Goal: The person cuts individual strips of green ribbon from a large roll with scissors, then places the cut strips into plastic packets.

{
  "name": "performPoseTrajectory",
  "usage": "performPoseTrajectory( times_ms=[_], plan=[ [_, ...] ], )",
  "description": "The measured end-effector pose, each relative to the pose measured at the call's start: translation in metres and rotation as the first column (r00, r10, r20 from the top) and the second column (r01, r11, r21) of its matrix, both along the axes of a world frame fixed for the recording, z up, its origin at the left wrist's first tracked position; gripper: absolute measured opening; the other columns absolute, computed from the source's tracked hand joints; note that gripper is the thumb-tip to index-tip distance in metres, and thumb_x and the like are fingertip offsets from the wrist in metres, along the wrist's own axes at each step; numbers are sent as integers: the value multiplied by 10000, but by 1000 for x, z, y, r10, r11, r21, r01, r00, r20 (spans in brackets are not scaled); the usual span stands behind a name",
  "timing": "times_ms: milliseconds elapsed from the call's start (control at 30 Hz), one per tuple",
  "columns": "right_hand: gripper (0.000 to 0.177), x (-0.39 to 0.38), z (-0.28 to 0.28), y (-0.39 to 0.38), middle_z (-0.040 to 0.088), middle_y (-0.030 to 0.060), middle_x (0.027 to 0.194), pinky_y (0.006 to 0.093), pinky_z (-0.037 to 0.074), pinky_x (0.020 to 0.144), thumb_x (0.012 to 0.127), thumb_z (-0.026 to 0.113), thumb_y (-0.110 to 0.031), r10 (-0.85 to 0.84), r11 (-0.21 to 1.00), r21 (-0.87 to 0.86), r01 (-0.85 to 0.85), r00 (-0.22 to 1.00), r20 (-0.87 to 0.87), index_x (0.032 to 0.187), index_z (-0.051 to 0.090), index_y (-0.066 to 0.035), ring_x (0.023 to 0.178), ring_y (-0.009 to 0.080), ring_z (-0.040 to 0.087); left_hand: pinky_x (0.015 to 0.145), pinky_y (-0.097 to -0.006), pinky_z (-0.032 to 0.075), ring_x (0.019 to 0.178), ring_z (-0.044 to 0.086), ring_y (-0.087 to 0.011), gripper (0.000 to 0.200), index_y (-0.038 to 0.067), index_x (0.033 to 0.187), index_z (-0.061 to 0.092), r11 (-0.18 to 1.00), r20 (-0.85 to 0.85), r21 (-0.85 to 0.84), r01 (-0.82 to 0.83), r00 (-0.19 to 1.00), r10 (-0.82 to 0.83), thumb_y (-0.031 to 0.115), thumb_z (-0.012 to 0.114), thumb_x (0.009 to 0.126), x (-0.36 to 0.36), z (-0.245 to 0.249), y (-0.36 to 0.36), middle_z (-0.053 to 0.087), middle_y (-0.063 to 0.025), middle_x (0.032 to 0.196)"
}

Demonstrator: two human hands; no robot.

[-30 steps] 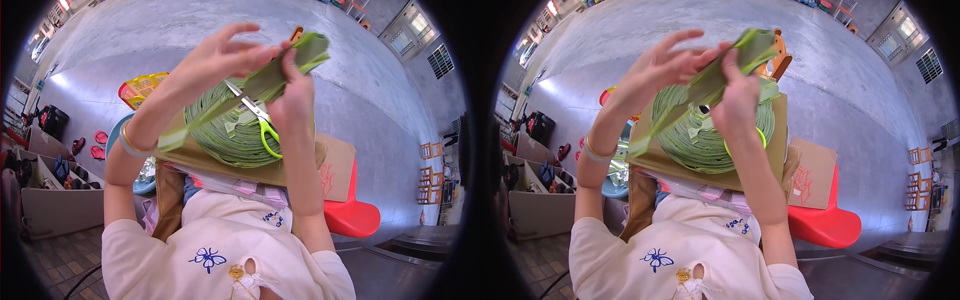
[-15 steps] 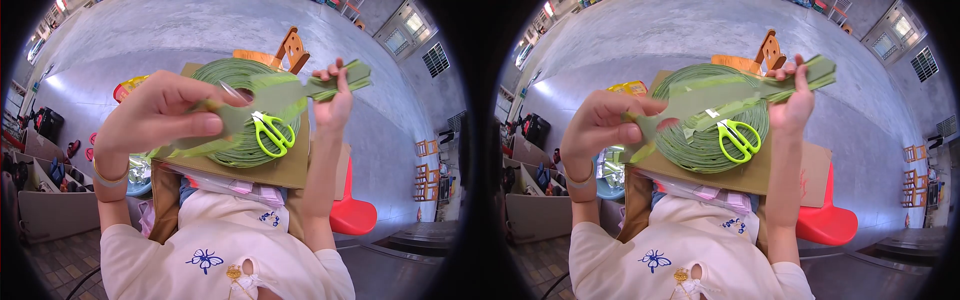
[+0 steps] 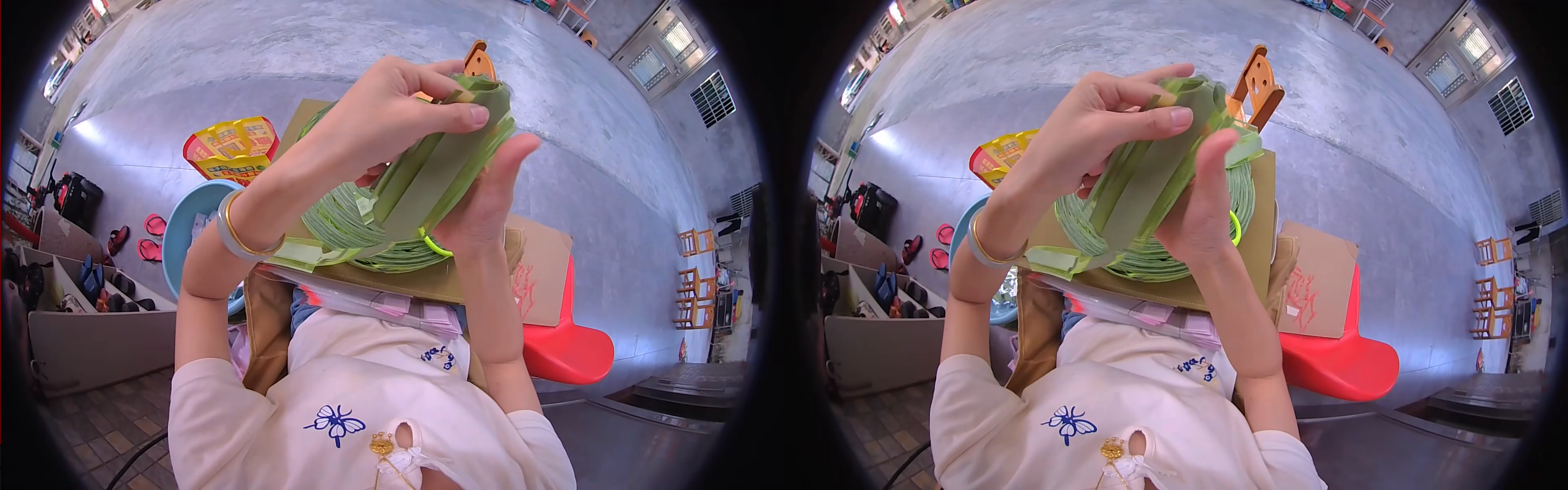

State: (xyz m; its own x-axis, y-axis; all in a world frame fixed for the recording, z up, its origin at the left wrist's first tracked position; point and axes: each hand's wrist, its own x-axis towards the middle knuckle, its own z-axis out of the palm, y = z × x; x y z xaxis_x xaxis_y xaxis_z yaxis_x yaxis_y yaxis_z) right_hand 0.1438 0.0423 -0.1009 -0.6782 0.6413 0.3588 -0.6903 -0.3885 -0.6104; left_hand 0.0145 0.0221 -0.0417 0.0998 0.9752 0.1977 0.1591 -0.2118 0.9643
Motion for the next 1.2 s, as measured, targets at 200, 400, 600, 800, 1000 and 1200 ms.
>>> performPoseTrajectory(
  times_ms=[200, 400, 600, 800, 1000, 1200],
  plan=[
    [561, 2, -13, 5, 562, 129, 896, 450, 527, 741, 834, 513, -495, 116, 984, 103, -145, 962, 248, 1143, 445, -32, 855, 277, 598, 329, -160, 352, 624, 609, -74, 214, -30, 828, 676, 996, 92, 78, -35, 995, 28, 177, 662, 777, -3, -14, -2, 426, -267, 1281],
    [162, 7, 1, 4, 555, 98, 832, 343, 528, 690, 906, 467, -113, 84, 995, -64, -73, 978, 193, 1022, 491, -2, 788, 219, 606, 454, -159, 418, 615, 587, -76, 398, -49, 1083, 565, 999, 239, 12, -50, 970, 46, 204, 662, 792, -7, -20, -16, 525, -199, 1178],
    [183, 35, 3, 52, 544, 84, 923, 386, 463, 856, 922, 417, -80, -79, 979, -199, 40, 978, -192, 1094, 446, -24, 825, 195, 551, 715, -248, 507, 765, 638, -150, 350, -49, 1056, 536, 707, 296, -432, 560, 828, -476, 119, 675, 783, -31, -67, -46, 640, -132, 924],
    [202, 67, -11, 73, 537, 58, 957, 378, 441, 834, 926, 405, -65, -308, 941, -173, 291, 949, -75, 1122, 448, -37, 812, 172, 523, 747, -251, 506, 814, 645, -162, 232, -62, 995, 581, 713, 363, -453, 535, 841, -400, 67, 633, 810, -59, -57, -71, 659, -142, 894],
    [216, 66, -27, 74, 538, 63, 965, 376, 448, 818, 924, 407, -60, -367, 910, -210, 358, 930, -5, 1133, 454, -34, 795, 164, 524, 747, -259, 485, 821, 627, -178, 143, -58, 903, 639, 838, 257, -243, 489, 865, -430, 12, 645, 778, -75, -33, -87, 652, -145, 922],
    [200, 40, -32, 48, 558, 66, 893, 335, 486, 743, 905, 456, -72, -394, 909, 5, 417, 856, 335, 1095, 488, -16, 738, 154, 544, 890, -408, 377, 919, 595, -295, 126, -24, 795, 681, 910, 15, 414, 39, 999, -49, 45, 664, 690, -29, -14, -77, 603, -227, 1031]
  ],
)
